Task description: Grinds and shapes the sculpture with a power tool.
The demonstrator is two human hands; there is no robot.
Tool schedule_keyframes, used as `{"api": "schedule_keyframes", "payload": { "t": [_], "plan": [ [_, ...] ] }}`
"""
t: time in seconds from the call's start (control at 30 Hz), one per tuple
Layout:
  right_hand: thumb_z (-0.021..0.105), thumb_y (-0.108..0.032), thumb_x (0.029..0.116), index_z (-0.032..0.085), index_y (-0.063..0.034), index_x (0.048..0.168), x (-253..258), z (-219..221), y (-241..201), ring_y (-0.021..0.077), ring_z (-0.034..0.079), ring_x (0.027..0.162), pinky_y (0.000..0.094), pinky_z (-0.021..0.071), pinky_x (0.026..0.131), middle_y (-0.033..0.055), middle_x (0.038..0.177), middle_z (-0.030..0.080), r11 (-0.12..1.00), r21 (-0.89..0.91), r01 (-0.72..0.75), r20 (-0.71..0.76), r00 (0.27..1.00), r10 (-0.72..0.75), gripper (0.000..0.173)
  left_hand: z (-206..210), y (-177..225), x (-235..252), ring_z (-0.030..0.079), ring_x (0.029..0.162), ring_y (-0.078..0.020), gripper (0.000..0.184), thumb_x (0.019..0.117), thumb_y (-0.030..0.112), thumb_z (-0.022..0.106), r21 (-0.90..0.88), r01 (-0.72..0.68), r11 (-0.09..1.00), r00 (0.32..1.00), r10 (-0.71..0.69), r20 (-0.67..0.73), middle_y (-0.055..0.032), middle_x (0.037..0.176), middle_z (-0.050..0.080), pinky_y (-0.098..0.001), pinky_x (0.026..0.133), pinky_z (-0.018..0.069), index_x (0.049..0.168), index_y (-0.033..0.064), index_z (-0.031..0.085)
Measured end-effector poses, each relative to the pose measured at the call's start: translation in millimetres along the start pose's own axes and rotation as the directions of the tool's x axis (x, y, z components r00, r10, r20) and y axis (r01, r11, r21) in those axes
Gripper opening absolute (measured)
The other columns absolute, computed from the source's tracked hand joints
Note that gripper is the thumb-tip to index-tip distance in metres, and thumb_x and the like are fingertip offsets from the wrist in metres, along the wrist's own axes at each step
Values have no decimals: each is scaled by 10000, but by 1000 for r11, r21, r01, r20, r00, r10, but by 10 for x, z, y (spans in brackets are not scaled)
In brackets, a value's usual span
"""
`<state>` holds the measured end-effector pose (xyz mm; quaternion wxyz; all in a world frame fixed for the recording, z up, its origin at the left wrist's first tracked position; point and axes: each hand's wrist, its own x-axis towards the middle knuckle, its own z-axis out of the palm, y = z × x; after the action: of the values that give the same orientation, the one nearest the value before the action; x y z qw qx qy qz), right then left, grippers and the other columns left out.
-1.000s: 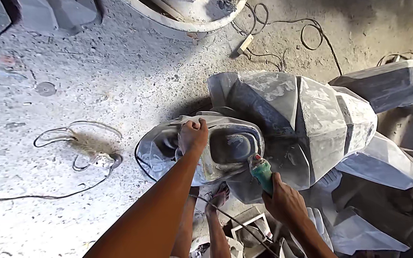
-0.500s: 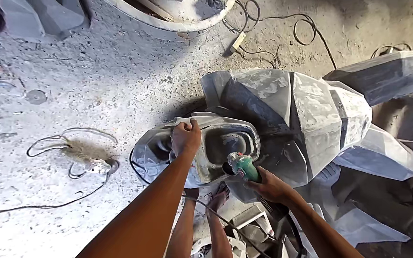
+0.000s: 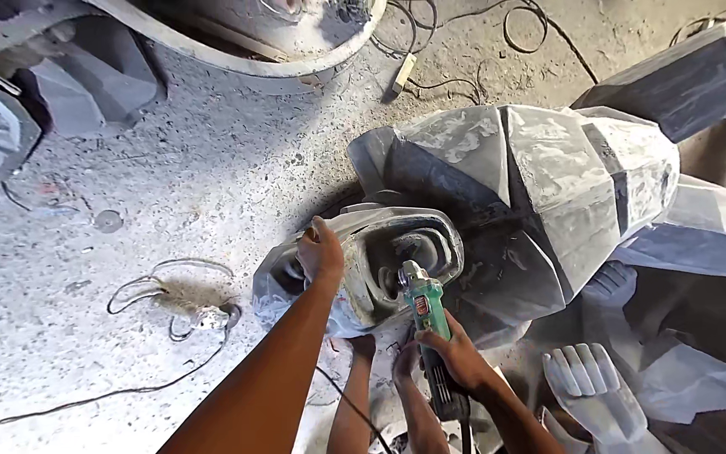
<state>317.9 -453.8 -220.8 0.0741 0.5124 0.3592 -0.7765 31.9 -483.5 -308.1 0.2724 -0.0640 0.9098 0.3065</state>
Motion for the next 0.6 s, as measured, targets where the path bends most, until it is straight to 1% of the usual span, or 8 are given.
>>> {"api": "schedule_keyframes", "payload": {
  "t": [0.1, 0.23, 0.3, 0.33, 0.4, 0.47, 0.53, 0.6],
  "plan": [
    [760, -280, 903, 438, -42, 1380, -111, 95, 156, 258, 724, 728, 410, 651, 663, 139, 981, 696, 993, -9, 121, -31, 992, -121, 623, -3, -33, -2, 649, 1053, -339, 666, 1078, 563, 297, -104, 9, 995, 1000, -11, -28, -188, 1070, 710, -602, 913, 468, 1057, 64, 737],
    [747, -270, 912, 430, -29, 1383, -263, 129, 339, 294, 724, 730, 439, 648, 665, 169, 953, 697, 984, 107, 143, -45, 989, -139, 618, 3, 4, -38, 651, 1013, -312, 605, 1075, 509, 332, -160, 19, 987, 999, -26, -40, -175, 1027, 707, -572, 880, 477, 1008, 66, 738],
    [774, -294, 888, 448, -50, 1383, -305, 101, 467, 273, 728, 761, 431, 651, 685, 146, 991, 699, 986, 70, 154, -79, 986, -148, 640, -21, -10, -47, 641, 1022, -307, 566, 1058, 475, 352, -218, 26, 976, 999, -33, -28, -173, 1044, 697, -565, 887, 482, 1018, 56, 730],
    [792, -319, 872, 454, -67, 1392, -326, 72, 529, 248, 729, 809, 418, 652, 717, 124, 1040, 694, 987, 26, 159, -91, 984, -156, 670, -41, -25, -49, 643, 1036, -294, 559, 1045, 471, 349, -248, 34, 968, 999, -41, -23, -162, 1058, 699, -554, 895, 490, 1024, 61, 729],
    [820, -355, 843, 455, -90, 1401, -388, 21, 645, 211, 725, 862, 397, 648, 749, 93, 1087, 686, 985, -34, 168, -89, 981, -170, 718, -73, -68, -41, 646, 1038, -263, 564, 1043, 466, 336, -305, 37, 951, 999, -46, -22, -144, 1071, 703, -511, 903, 500, 1038, 59, 728],
    [820, -303, 835, 444, -90, 1403, -448, -19, 754, 219, 731, 855, 405, 652, 747, 90, 1076, 692, 986, -10, 168, -56, 984, -168, 713, -77, -84, -61, 655, 1022, -233, 524, 1039, 422, 357, -360, 29, 933, 999, -37, -16, -125, 1065, 715, -471, 896, 509, 1045, 56, 732],
    [794, -212, 836, 426, -82, 1428, -508, -35, 854, 248, 735, 893, 430, 651, 784, 107, 1106, 694, 988, 71, 136, -1, 991, -137, 709, -98, -166, -83, 673, 999, -214, 448, 1026, 352, 390, -329, -27, 944, 1000, 30, 5, -101, 1039, 730, -454, 876, 530, 1041, 69, 738],
    [759, -157, 836, 422, -83, 1456, -552, -26, 927, 268, 730, 933, 452, 641, 821, 122, 1146, 690, 986, 136, 93, 39, 994, -99, 710, -169, -304, -87, 660, 1079, -227, 404, 1061, 281, 397, -184, -204, 961, 969, 226, 105, -118, 1135, 716, -485, 949, 514, 1125, 51, 723]
  ]
}}
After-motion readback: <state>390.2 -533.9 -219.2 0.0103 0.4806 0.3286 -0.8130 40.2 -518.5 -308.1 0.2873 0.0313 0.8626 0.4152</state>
